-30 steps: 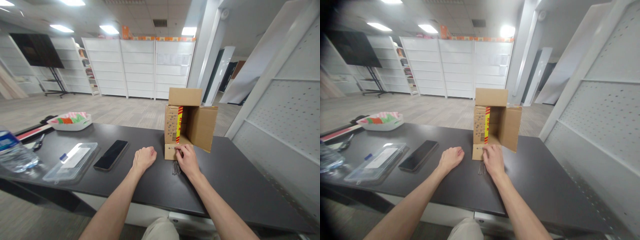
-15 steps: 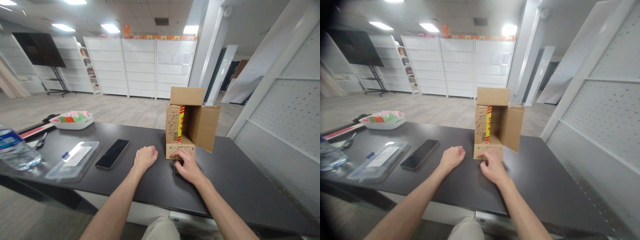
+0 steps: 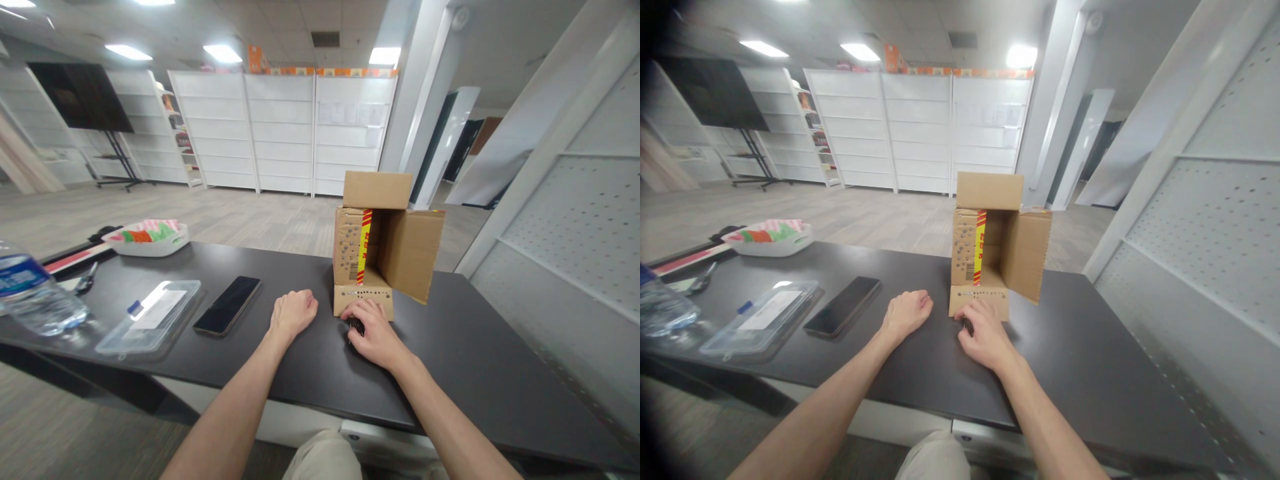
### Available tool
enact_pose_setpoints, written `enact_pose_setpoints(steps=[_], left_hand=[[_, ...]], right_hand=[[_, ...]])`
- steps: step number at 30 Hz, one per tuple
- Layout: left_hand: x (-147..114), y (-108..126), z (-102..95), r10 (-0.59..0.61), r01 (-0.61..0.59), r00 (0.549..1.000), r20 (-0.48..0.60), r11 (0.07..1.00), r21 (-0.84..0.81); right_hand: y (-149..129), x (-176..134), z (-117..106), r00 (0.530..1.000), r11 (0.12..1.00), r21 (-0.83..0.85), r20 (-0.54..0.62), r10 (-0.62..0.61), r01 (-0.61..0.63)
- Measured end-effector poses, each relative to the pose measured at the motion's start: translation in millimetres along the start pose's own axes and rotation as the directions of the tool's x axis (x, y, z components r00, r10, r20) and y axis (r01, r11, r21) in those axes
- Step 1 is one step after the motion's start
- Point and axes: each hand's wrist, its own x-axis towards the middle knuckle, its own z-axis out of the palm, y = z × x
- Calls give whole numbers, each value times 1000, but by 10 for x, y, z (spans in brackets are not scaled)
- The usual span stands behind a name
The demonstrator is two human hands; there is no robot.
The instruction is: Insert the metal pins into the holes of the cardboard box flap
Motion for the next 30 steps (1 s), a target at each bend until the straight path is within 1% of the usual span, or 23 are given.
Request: enact_pose_setpoints(steps=[10, 15, 20, 23, 30], left_hand=[[-9, 4, -17, -11, 11, 1000, 9, 1000, -11], [-4, 4, -12, 1, -1, 1000, -1, 1000, -2], [-12, 21, -26, -31, 31, 999, 12, 1000, -6], [-12, 21, -25, -28, 28, 1000, 14, 1000, -5], [-2, 0, -1, -2, 2, 1000, 4, 1000, 1]], right_hand=[[-48, 6, -37, 1000, 1000, -10, -10, -9, 9], [-52, 3, -33, 1000, 999, -35, 22, -14, 15], [-89, 4, -17, 996, 997, -35, 49, -68, 70], [-126, 9, -10, 993, 995, -40, 70, -90, 93], [-182, 3, -16, 987, 992, -85, 134, -84, 96]])
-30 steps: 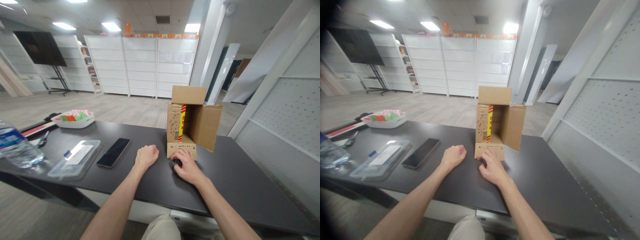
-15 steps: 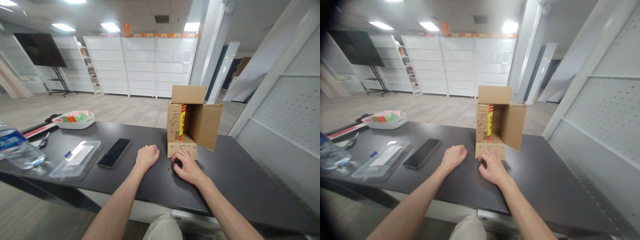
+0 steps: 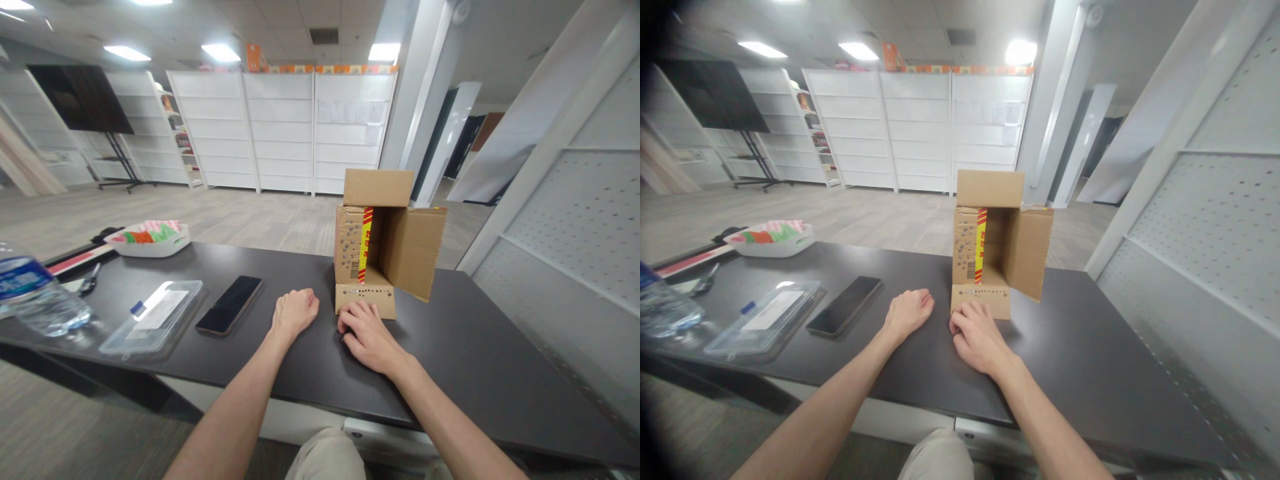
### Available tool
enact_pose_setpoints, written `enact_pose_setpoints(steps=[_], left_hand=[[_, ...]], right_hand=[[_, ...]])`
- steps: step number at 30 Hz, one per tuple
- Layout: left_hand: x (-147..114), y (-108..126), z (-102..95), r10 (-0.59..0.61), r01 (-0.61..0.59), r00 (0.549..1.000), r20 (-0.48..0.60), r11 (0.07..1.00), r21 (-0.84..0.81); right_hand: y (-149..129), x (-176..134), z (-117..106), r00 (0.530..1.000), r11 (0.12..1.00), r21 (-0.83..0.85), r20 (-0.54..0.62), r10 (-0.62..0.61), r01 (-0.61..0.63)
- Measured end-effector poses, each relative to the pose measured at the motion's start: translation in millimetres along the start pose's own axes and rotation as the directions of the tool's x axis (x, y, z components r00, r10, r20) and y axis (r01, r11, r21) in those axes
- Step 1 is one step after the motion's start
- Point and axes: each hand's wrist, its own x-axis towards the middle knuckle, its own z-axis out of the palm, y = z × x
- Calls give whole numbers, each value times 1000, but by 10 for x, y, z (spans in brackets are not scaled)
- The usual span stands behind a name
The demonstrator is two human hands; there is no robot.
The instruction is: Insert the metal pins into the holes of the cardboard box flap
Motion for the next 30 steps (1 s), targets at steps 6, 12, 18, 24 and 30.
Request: enact_pose_setpoints(steps=[6, 12, 18, 24, 30], left_hand=[[8, -18, 22, 12, -12, 1000, -4, 1000, 6], [19, -25, 44, 23, -23, 1000, -15, 1000, 5], [17, -22, 38, 27, -27, 999, -26, 1000, 14], [24, -25, 45, 29, -29, 999, -34, 999, 13], [33, -38, 58, 38, -37, 998, -41, 999, 12]], right_hand=[[-11, -5, -1, 1000, 999, -35, 19, -4, 5], [12, 2, 6, 995, 998, 43, -93, 44, -40], [162, 44, 79, 917, 976, 193, -363, 164, -98], [328, 45, 150, 775, 870, 453, -472, 421, -196], [408, 77, 171, 691, 773, 614, -488, 533, -163]])
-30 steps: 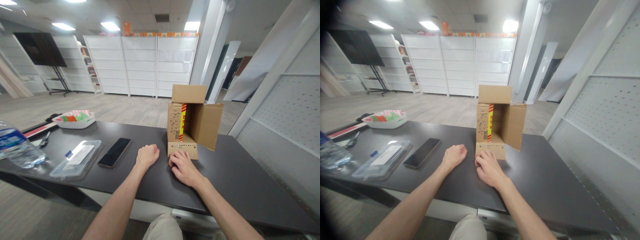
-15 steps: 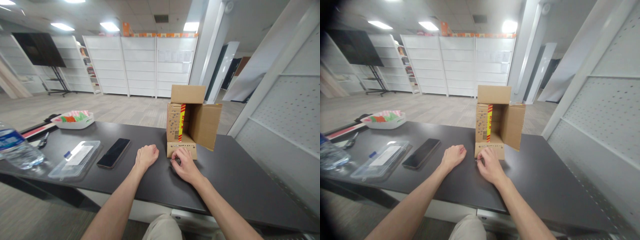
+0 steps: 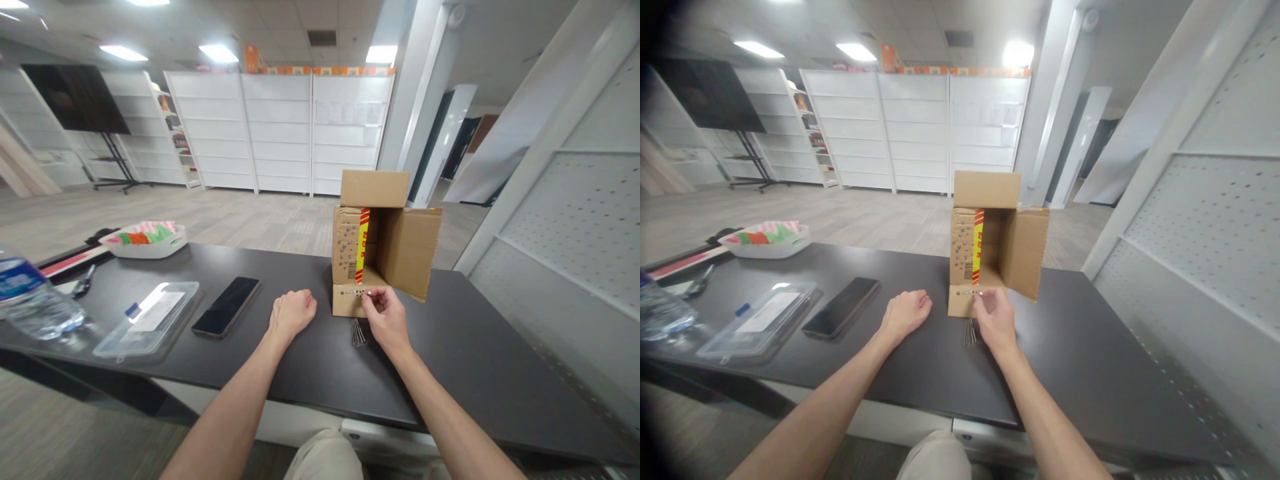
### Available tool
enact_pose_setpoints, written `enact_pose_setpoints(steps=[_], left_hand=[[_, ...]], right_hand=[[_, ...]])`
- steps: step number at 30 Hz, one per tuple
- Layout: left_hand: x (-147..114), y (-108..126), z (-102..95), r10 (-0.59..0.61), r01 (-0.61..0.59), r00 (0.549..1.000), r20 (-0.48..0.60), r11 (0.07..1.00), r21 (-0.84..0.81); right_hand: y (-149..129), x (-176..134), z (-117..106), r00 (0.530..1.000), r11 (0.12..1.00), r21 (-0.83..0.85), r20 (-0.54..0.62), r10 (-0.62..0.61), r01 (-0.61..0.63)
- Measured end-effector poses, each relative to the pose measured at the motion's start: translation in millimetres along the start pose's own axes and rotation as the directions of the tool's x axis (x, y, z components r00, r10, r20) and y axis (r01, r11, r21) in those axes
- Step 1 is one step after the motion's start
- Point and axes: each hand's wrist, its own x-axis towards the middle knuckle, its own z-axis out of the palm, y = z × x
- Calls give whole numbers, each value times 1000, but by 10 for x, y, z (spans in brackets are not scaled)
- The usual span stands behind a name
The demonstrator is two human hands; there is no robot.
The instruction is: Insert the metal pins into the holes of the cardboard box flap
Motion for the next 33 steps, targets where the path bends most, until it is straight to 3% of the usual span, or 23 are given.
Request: enact_pose_setpoints(steps=[6, 20, 25, 33], left_hand=[[5, 0, -6, -4, 4, 1000, 5, 1000, -3], [-1, 15, -15, -15, 15, 1000, 20, 1000, -1], [-8, 20, -33, -16, 16, 999, 32, 1000, -5], [-11, 25, -39, -21, 21, 999, 26, 1000, 5]], right_hand=[[6, 34, 20, 1000, 992, 123, 15, 14, -16], [43, 53, 41, 998, 997, 74, 59, -9, 4], [70, 70, 37, 995, 995, -72, 68, -66, 70], [27, 108, 23, 949, 915, -264, 159, -271, 305]])
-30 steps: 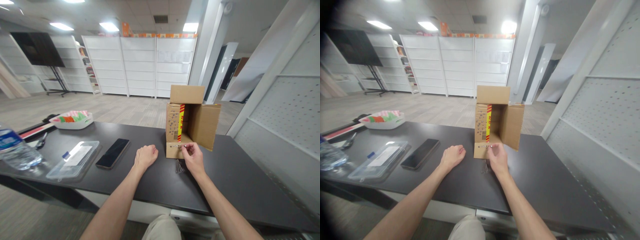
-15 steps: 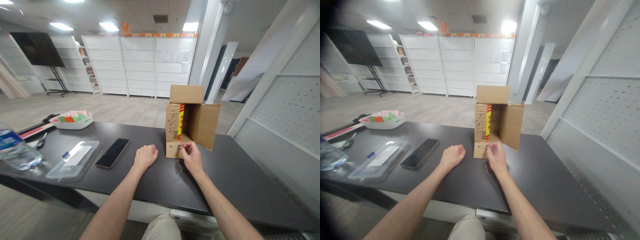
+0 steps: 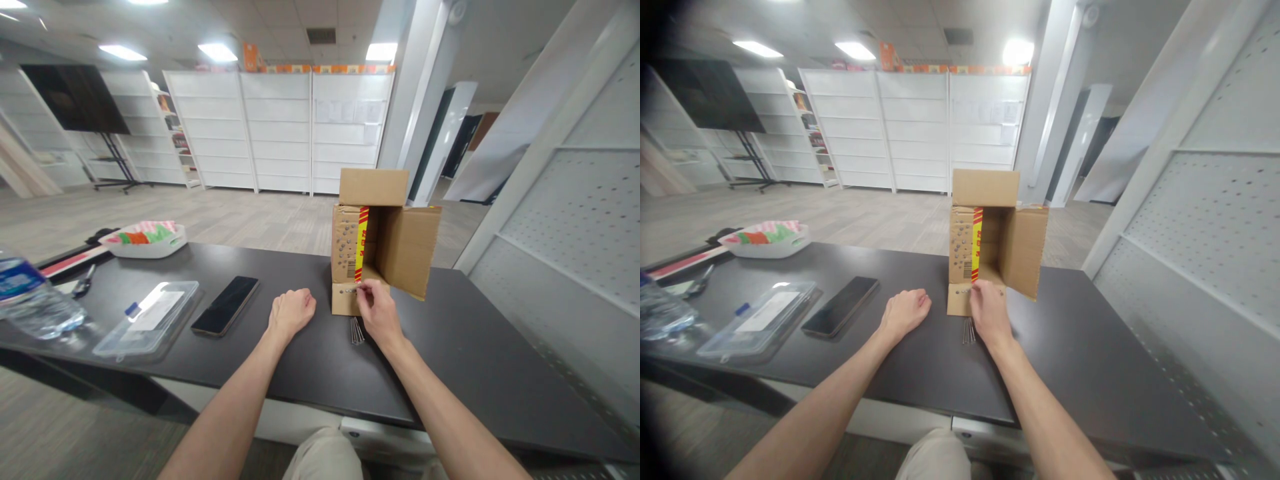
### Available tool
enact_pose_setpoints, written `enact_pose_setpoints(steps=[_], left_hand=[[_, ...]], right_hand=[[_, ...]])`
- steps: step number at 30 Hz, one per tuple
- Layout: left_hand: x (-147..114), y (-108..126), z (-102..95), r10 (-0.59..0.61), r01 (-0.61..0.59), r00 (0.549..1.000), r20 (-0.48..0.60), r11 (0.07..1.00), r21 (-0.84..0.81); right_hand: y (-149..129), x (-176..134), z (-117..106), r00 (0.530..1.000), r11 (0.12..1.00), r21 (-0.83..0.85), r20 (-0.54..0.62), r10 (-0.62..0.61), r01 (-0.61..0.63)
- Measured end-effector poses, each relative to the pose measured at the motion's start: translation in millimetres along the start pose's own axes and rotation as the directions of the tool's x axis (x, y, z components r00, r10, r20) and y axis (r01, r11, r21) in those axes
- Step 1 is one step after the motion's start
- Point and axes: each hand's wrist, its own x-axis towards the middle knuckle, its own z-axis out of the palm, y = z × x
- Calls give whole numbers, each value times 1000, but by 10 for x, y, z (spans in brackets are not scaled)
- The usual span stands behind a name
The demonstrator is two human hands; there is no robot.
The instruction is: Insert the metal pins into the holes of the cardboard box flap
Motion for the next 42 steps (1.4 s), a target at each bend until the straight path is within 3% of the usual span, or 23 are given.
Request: enact_pose_setpoints(steps=[5, 21, 42], left_hand=[[-8, 15, -32, -10, 10, 1000, 17, 1000, -3], [1, -5, -2, 5, -5, 1000, 8, 1000, 1], [-6, 6, -24, -1, 1, 1000, 11, 1000, -11]], right_hand=[[0, 1, -14, 998, 996, -79, 59, -31, 36], [-8, -3, -26, 996, 983, -172, 74, -53, 65], [-43, 0, -16, 998, 986, -168, 54, 23, -13]])
